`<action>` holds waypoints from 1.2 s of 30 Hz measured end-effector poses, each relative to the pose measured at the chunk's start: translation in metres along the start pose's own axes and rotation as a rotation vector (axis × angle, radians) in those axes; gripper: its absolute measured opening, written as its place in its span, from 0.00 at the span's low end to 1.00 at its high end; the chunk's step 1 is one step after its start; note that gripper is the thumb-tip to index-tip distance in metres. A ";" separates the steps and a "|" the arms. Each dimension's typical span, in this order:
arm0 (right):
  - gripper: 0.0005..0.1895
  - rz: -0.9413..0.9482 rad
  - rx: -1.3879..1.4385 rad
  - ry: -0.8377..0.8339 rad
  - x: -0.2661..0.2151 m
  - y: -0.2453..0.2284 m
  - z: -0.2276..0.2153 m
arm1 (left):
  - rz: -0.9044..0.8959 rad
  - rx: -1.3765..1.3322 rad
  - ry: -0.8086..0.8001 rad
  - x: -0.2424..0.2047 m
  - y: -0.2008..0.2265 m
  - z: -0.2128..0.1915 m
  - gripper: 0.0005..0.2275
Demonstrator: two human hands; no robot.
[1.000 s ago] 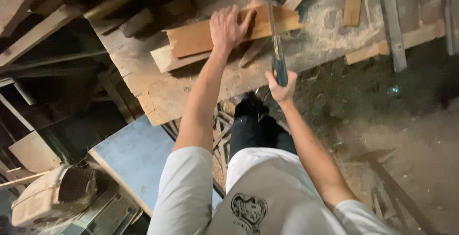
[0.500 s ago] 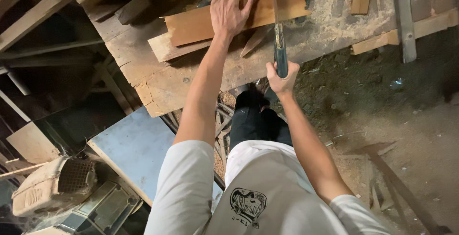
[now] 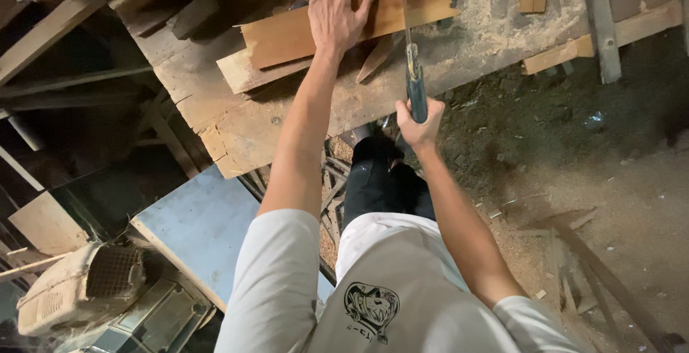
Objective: The person sands a rectangular wooden plank on a workbench using a sanding block. A black cat enters the frame and the person briefly pets it. The person then uses a hand saw to cut the plank along a marked line.
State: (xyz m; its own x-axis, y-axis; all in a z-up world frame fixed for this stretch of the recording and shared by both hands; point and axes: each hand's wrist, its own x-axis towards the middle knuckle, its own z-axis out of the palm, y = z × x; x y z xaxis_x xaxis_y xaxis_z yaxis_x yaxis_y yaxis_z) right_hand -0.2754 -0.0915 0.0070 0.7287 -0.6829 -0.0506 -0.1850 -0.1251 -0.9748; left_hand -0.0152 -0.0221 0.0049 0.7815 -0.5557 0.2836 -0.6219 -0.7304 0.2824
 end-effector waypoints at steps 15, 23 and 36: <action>0.20 0.116 0.063 -0.054 -0.062 0.004 -0.028 | 0.003 0.024 0.022 -0.003 -0.003 0.008 0.24; 0.19 0.117 0.013 -0.052 -0.056 0.002 -0.030 | 0.030 -0.014 -0.003 -0.003 -0.005 0.007 0.25; 0.17 -0.067 0.003 -0.052 -0.021 0.013 -0.026 | -0.008 -0.027 0.020 0.000 -0.002 0.002 0.23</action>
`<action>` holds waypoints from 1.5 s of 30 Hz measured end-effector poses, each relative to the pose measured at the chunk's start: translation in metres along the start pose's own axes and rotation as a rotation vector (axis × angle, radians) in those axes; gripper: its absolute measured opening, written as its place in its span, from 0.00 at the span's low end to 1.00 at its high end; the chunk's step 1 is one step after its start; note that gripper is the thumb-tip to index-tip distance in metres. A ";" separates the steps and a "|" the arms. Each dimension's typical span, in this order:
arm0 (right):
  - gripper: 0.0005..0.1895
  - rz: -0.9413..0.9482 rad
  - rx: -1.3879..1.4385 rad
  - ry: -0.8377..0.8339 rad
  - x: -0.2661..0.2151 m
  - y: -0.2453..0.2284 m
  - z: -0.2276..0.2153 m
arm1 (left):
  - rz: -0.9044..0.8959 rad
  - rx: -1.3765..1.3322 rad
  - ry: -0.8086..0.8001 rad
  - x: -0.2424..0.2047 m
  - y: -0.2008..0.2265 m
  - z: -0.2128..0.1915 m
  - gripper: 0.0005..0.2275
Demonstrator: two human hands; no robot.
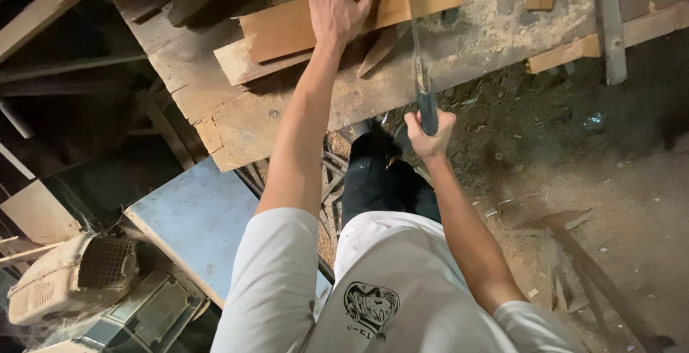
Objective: The person sands a rectangular wooden plank on a workbench using a sanding block. A black cat enters the frame and the person briefly pets it. The person then uses a hand saw to cut the plank along a marked line.
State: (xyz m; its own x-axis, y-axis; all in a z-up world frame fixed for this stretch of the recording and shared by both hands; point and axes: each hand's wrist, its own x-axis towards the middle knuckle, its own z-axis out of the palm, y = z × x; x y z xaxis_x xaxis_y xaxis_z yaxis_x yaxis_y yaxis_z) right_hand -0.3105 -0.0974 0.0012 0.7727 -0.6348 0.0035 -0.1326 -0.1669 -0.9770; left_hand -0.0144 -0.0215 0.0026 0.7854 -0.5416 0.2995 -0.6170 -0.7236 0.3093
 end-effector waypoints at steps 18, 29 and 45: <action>0.16 -0.439 -0.855 -0.152 0.191 0.108 -0.112 | -0.015 -0.037 0.032 -0.001 0.006 -0.009 0.22; 0.27 -0.318 -0.948 -0.430 0.197 0.098 -0.131 | 0.010 -0.032 0.048 0.000 0.006 -0.012 0.21; 0.18 -0.160 0.092 -0.204 0.104 0.025 -0.072 | -0.040 -0.036 -0.014 0.000 0.009 -0.016 0.21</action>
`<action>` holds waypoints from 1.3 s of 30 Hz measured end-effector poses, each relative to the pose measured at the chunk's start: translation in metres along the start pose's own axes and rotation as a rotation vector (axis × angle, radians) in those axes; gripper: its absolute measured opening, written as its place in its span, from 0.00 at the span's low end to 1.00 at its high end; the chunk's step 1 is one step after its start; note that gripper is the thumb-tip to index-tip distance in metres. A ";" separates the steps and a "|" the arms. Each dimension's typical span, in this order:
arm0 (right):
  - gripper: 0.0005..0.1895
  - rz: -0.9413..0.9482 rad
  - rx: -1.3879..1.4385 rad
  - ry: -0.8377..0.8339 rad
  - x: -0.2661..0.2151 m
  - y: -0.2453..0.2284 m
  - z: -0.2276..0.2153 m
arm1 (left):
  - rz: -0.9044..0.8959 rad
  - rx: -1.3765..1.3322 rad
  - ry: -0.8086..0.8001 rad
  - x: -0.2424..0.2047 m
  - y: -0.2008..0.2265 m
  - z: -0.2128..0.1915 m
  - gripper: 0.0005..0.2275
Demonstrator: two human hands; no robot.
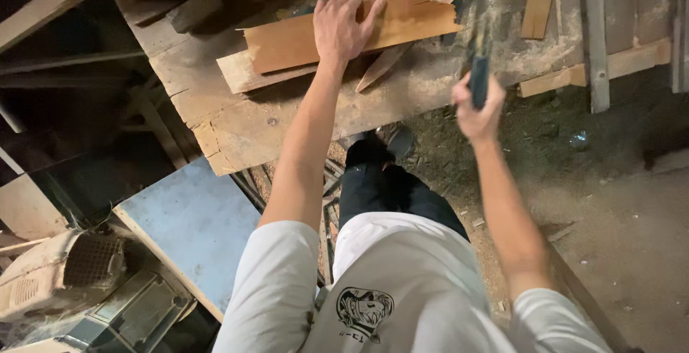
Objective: The person sands a rectangular wooden plank on a workbench using a sanding block. A black cat enters the frame and the person briefly pets it. The person then uses a hand saw to cut the plank along a marked line.
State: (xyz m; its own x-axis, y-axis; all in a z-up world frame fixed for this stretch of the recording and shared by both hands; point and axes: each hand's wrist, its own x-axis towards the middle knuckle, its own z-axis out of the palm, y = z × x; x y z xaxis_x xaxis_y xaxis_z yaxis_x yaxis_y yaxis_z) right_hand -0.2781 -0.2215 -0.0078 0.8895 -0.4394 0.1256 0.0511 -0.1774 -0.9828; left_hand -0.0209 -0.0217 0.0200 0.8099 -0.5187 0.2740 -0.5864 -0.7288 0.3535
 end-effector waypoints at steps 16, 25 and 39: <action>0.20 0.126 0.048 0.273 -0.008 -0.029 0.100 | 0.006 0.025 0.051 0.000 0.000 0.002 0.20; 0.17 0.247 0.094 0.207 -0.015 -0.025 0.106 | 0.021 0.041 0.049 0.001 -0.001 0.004 0.20; 0.15 0.175 -0.008 0.246 -0.025 -0.029 0.101 | 0.027 0.086 0.043 0.000 0.000 0.007 0.21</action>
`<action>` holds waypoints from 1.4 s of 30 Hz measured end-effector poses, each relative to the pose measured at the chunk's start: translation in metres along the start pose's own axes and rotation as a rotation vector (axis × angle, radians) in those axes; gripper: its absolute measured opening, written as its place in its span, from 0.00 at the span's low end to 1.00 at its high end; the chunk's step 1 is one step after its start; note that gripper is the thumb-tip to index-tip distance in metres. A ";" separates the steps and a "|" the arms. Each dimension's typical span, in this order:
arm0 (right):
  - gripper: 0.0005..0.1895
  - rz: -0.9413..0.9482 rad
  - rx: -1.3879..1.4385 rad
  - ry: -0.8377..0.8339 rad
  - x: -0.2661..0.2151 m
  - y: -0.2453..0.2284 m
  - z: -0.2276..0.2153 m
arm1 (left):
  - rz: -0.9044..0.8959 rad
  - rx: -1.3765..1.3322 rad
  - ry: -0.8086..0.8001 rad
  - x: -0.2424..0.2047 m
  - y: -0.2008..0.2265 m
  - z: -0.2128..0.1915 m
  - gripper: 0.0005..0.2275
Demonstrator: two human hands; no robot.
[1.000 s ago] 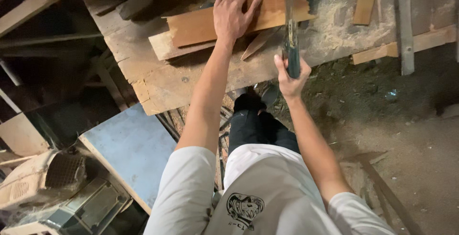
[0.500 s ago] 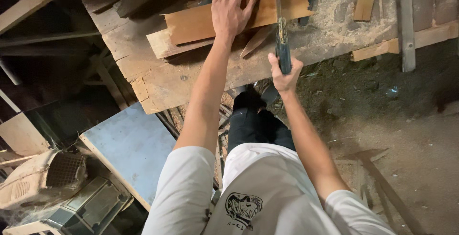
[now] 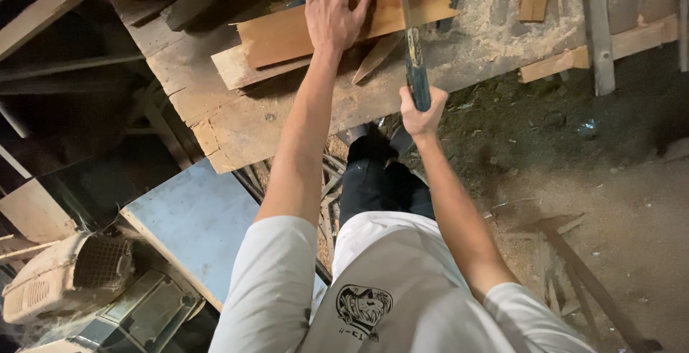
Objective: The person sands a rectangular wooden plank on a workbench using a sanding block. A black cat enters the frame and the person briefly pets it. The person then uses a hand saw to cut the plank along a marked line.
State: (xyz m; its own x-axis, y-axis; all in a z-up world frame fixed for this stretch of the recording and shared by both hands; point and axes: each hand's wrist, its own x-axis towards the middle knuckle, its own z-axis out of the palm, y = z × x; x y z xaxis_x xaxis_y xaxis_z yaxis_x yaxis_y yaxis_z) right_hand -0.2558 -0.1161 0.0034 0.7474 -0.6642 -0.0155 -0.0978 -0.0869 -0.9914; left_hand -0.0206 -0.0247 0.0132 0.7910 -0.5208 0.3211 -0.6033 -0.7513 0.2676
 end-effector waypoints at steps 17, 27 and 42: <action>0.18 0.087 -0.096 -0.060 -0.057 0.005 -0.033 | -0.006 -0.015 0.005 0.000 -0.002 0.004 0.22; 0.18 0.152 -0.059 -0.067 -0.084 -0.010 -0.047 | -0.001 -0.034 -0.002 -0.001 -0.003 0.003 0.23; 0.16 0.091 -0.053 -0.041 -0.035 0.001 -0.024 | -0.005 -0.019 -0.031 -0.004 -0.002 0.004 0.19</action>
State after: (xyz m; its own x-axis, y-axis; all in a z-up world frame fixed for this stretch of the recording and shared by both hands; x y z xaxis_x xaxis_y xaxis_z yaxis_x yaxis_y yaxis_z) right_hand -0.2976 -0.1107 0.0059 0.7598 -0.6405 -0.1119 -0.2008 -0.0674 -0.9773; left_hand -0.0219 -0.0229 0.0080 0.7969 -0.5292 0.2914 -0.6005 -0.7466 0.2864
